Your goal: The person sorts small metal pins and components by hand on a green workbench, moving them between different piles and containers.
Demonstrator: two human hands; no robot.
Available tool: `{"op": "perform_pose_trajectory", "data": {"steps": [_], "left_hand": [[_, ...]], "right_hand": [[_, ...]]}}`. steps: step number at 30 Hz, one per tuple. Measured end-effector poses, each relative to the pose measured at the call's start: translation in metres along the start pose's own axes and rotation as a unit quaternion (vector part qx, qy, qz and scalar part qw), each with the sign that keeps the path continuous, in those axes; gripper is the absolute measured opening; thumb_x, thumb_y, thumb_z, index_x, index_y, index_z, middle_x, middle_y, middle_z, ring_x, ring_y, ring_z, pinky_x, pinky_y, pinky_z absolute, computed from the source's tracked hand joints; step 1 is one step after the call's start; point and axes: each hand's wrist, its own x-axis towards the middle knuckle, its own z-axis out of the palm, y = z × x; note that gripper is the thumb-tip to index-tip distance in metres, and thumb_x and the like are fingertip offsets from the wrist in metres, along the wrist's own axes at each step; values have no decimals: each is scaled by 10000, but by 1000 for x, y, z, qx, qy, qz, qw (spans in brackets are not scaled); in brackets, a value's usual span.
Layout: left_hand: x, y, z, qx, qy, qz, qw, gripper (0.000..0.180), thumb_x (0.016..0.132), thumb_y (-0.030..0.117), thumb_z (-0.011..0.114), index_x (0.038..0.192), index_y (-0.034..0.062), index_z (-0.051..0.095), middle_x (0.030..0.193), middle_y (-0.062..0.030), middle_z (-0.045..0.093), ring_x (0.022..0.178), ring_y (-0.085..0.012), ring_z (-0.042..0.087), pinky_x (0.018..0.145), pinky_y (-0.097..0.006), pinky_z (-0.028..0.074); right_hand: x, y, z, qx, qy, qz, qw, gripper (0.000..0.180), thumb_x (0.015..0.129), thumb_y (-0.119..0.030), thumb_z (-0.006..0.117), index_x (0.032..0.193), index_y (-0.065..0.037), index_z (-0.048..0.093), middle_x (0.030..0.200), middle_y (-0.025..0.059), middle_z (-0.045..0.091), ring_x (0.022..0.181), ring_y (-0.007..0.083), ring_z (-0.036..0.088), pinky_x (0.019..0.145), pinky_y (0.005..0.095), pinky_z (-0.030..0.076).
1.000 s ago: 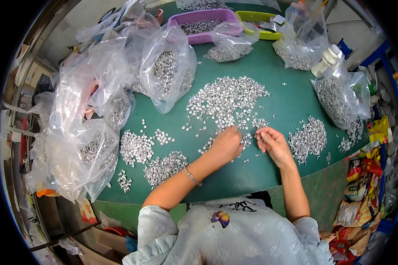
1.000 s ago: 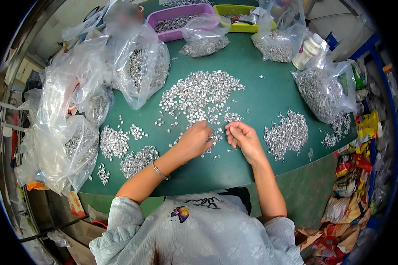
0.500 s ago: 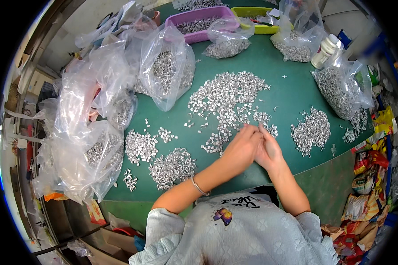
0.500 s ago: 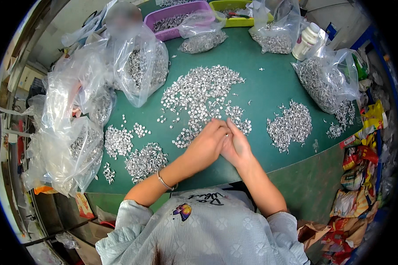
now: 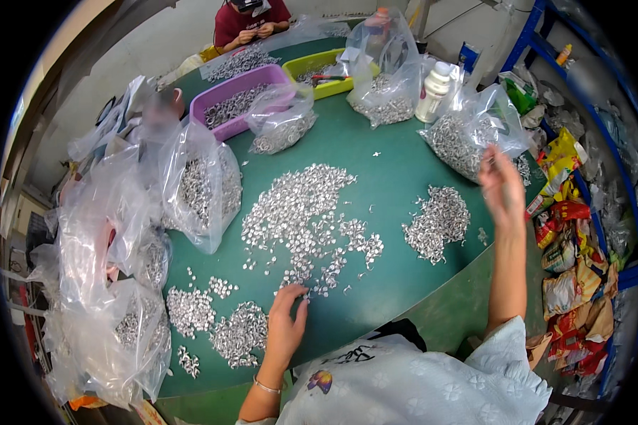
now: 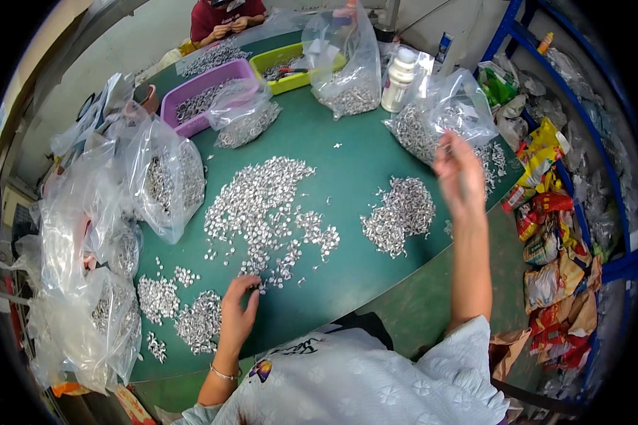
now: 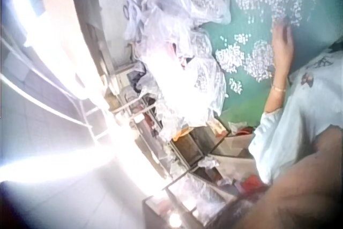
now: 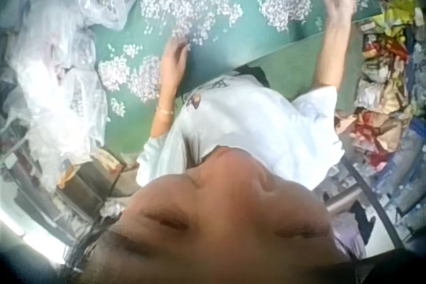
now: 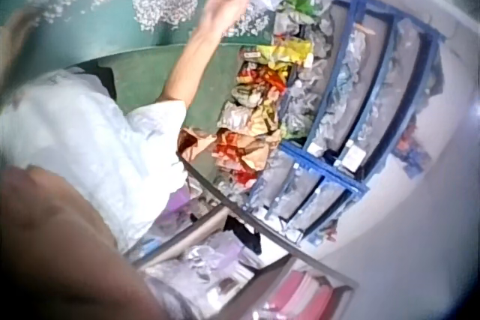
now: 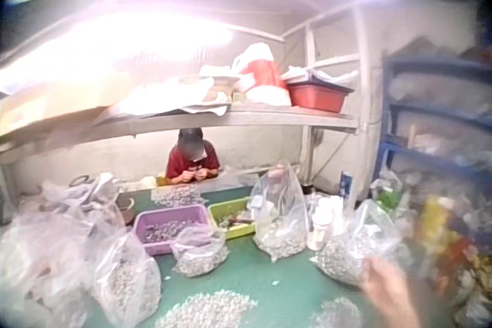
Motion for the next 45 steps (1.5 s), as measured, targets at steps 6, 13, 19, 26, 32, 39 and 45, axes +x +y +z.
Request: {"op": "perform_pose_trajectory", "data": {"steps": [6,13,19,26,32,39,45], "left_hand": [[-12,-7,7,-8,36,-22,999,216,843,-34,615,1058,-12,624,1154,-181,593,1076,-363,582,949,-397,453],[-21,-21,20,140,70,-43,987,521,839,-13,625,1327,-30,444,1433,-281,344,1337,-480,327,1106,-515,294],[-11,-25,55,184,18,-41,982,572,863,10,599,1389,-38,379,1500,-295,227,1393,-500,226,1124,-599,224],[26,-36,69,139,5,37,990,546,837,-92,536,1362,-55,391,1483,-299,254,1394,-485,247,1145,-557,219],[72,-46,76,55,32,79,995,459,841,-99,525,1287,5,505,1423,-254,379,1364,-461,320,1129,-475,295],[33,-22,45,79,31,28,996,408,887,-37,558,1291,11,519,1441,-207,408,1370,-426,343,1132,-443,296],[17,-27,40,114,-14,44,992,483,878,-52,534,1353,12,469,1483,-201,359,1396,-436,289,1126,-557,256]], "right_hand": [[134,-47,-50,-569,74,-280,769,341,1003,-289,494,1140,-9,632,1017,131,670,833,244,634,745,339,481],[61,13,4,-773,45,-407,484,238,936,-208,587,1126,-76,643,1218,100,620,1086,332,572,924,485,399],[-139,118,67,-726,-331,-102,594,883,783,-413,751,1467,-54,322,1531,242,226,1418,494,168,1098,641,192],[-158,191,70,-647,-369,-146,651,895,792,-432,736,1438,28,321,1522,248,238,1419,484,171,1107,647,179],[-80,225,74,-484,-424,-248,724,332,824,-122,703,1111,13,606,1261,154,562,1200,373,487,994,439,419],[-123,189,79,-444,-459,-187,746,183,824,-39,676,1005,-19,666,1104,114,655,1067,300,585,938,445,443],[-142,165,53,-474,-470,-160,727,239,810,-69,700,1047,-42,676,1160,107,643,1206,295,542,1013,439,402]]}}
